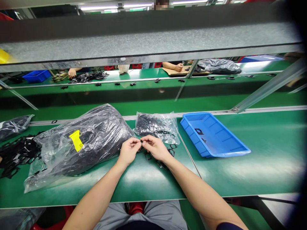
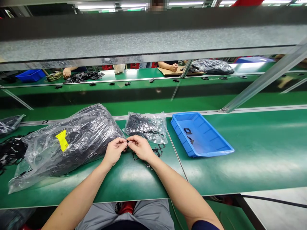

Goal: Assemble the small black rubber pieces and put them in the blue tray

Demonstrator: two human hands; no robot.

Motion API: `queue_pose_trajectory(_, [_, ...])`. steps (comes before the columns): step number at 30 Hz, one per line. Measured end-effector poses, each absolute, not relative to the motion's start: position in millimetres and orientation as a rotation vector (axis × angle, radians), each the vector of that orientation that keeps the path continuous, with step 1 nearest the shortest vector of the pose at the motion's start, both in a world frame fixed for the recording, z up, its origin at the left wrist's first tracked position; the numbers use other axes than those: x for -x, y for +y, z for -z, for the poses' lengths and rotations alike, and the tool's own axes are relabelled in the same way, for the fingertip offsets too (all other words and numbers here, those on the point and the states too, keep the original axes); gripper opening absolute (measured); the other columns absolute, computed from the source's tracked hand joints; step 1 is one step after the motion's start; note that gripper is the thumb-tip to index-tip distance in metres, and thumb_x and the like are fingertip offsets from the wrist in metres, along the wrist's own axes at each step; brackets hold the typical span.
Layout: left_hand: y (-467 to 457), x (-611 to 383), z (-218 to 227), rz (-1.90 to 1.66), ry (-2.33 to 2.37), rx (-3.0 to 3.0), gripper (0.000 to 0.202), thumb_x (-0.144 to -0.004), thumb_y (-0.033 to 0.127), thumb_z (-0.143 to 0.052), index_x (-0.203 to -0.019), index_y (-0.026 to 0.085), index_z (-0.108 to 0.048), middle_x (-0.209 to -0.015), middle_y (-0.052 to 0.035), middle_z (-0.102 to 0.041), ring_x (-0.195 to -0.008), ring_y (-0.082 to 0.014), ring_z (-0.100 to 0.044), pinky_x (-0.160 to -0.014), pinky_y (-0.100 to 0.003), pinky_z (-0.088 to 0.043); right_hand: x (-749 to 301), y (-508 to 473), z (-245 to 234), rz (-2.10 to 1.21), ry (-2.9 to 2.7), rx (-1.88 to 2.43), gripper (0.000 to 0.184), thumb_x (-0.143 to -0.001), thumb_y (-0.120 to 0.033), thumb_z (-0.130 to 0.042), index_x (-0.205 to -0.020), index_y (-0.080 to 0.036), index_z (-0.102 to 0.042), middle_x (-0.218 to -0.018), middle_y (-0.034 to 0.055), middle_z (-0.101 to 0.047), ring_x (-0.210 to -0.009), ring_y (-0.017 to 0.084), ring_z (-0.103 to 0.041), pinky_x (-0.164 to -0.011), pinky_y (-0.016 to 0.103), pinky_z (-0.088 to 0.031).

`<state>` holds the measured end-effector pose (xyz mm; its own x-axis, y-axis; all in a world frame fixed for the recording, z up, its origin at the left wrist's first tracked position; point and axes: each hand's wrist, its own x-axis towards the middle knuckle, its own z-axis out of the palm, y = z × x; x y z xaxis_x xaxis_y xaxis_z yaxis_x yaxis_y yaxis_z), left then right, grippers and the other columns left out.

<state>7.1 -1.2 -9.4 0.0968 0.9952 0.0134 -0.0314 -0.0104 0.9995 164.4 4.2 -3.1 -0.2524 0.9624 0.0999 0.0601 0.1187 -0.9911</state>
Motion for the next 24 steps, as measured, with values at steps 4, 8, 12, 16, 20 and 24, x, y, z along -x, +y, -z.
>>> queue_pose_trajectory(4, [-2, -9, 11, -1.193, 1.085, -1.196, 0.027, -0.073, 0.031, -0.071, -0.093, 0.014, -0.064, -0.080, -0.0022, -0.067, -0.066, -0.0117, -0.062, -0.063, -0.024, -0.051, -164, 7, 1, -1.374, -1.310, 1.055, 0.024, -0.076, -0.035, -0.067, -0.089, -0.016, -0.060, -0.059, -0.0039, -0.058, -0.048, 0.009, -0.053, -0.046, 0.021, -0.044])
queue_pose_trajectory(8, [-2, -10, 15, -1.220, 1.079, -1.189, 0.025, -0.075, 0.032, -0.070, -0.091, 0.014, -0.064, -0.079, -0.0027, -0.067, -0.069, -0.0131, -0.064, -0.066, -0.025, -0.052, -163, 9, 2, -1.501, -1.130, 0.984, 0.025, -0.071, -0.032, -0.070, -0.083, -0.018, -0.054, -0.061, -0.0024, -0.064, -0.053, 0.012, -0.061, -0.053, 0.023, -0.050])
queue_pose_trajectory(12, [1, -7, 19, -1.323, 1.160, -1.197, 0.025, -0.076, 0.033, -0.068, -0.093, 0.014, -0.065, -0.080, -0.0036, -0.069, -0.069, -0.0136, -0.066, -0.067, -0.026, -0.053, -163, 10, 5, -1.597, -1.188, 1.036, 0.023, -0.068, -0.027, -0.070, -0.077, -0.018, -0.051, -0.060, -0.0030, -0.063, -0.056, 0.014, -0.064, -0.052, 0.023, -0.049])
queue_pose_trajectory(16, [2, -5, 19, -1.362, 1.186, -1.271, 0.023, -0.078, 0.033, -0.067, -0.091, 0.014, -0.066, -0.080, -0.0039, -0.067, -0.068, -0.0131, -0.064, -0.066, -0.025, -0.053, -165, 10, 8, -1.340, -1.340, 1.074, 0.021, -0.073, -0.028, -0.067, -0.087, -0.018, -0.055, -0.078, 0.0013, -0.065, -0.067, 0.015, -0.064, -0.057, 0.026, -0.052])
queue_pose_trajectory(20, [1, -5, 18, -1.372, 1.208, -1.351, 0.021, -0.079, 0.032, -0.065, -0.089, 0.014, -0.067, -0.080, -0.0042, -0.065, -0.069, -0.0129, -0.063, -0.067, -0.025, -0.052, -166, 7, 9, -0.709, -1.579, 1.070, 0.011, -0.083, -0.025, -0.060, -0.092, -0.019, -0.059, -0.095, 0.0063, -0.063, -0.086, 0.018, -0.061, -0.067, 0.029, -0.052])
queue_pose_trajectory(24, [-1, -6, 17, -1.392, 1.206, -1.471, 0.016, -0.081, 0.030, -0.063, -0.087, 0.016, -0.068, -0.081, -0.0031, -0.062, -0.069, -0.0121, -0.060, -0.063, -0.023, -0.050, -165, 3, 7, -0.421, -1.778, 0.927, 0.009, -0.088, -0.019, -0.056, -0.094, -0.021, -0.061, -0.092, 0.0062, -0.064, -0.088, 0.018, -0.060, -0.075, 0.032, -0.052])
